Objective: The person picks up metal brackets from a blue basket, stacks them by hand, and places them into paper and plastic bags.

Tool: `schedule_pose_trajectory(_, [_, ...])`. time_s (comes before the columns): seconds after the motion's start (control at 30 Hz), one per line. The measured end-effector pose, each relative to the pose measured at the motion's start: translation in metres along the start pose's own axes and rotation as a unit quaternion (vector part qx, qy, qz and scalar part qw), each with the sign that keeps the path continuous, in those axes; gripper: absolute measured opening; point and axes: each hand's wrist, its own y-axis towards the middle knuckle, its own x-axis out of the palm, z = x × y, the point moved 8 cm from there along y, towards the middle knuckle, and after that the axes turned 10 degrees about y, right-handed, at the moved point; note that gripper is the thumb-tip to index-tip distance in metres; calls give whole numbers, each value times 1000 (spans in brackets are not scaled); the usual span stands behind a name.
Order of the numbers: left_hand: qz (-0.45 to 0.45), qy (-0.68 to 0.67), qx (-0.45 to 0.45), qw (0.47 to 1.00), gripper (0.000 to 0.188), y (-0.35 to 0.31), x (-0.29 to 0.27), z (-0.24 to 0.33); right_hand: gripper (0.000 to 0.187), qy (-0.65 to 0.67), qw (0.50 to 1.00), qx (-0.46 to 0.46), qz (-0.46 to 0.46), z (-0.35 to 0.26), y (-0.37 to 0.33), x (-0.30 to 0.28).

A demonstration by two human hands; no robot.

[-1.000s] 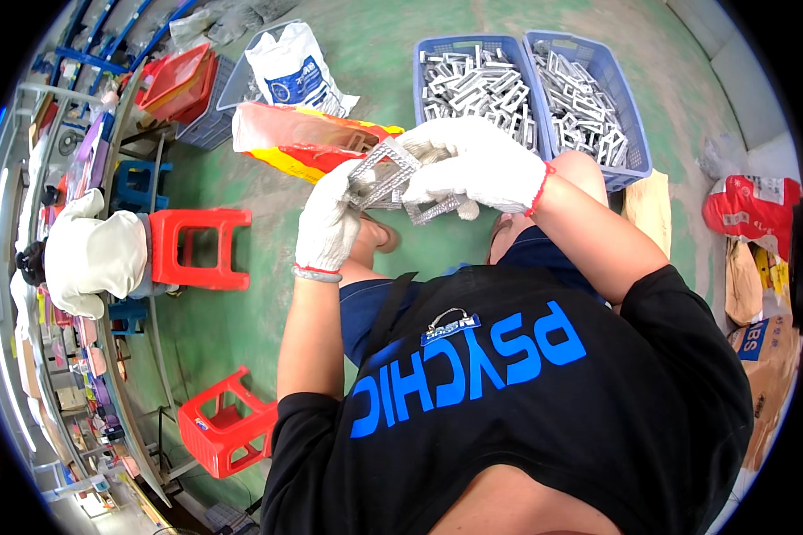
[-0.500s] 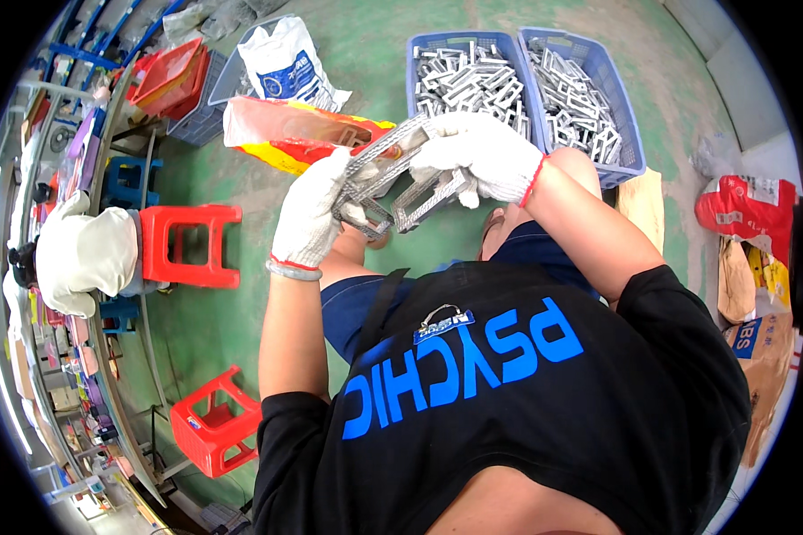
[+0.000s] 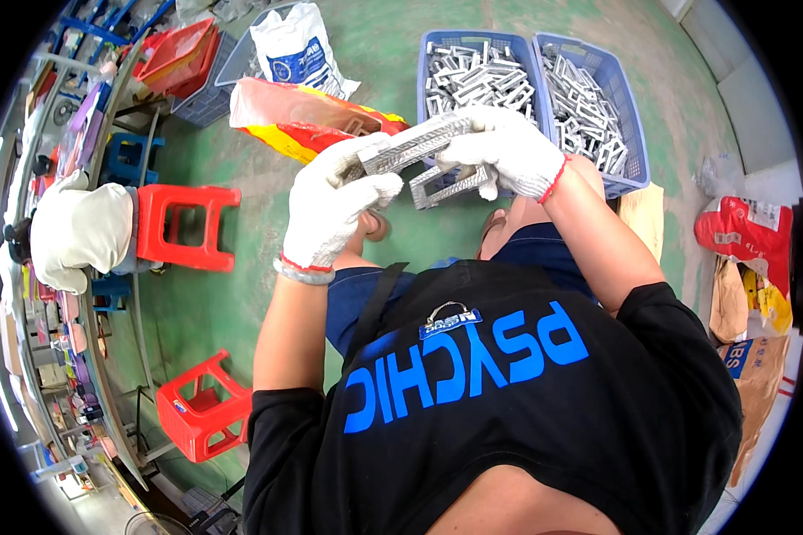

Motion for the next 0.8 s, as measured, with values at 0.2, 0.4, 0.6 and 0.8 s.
schedule_pose_trajectory(0.2, [58,-32,185,980,59,-14,13,33,45,-1,999,-33,-15,22,9,-10])
schedule_pose_trajectory(0.4, [43,41,246,967,72,-18,29,48,49,98,993,-34,-47,39,15,-10])
schedule_pose_trajectory(0.6, [56,36,232,971,71,-15,24,43,47,43,994,-97,-15,28,8,-13])
schedule_pose_trajectory(0.8, [71,14,244,967,69,-19,23,44,43,-8,981,-194,-8,14,2,-20])
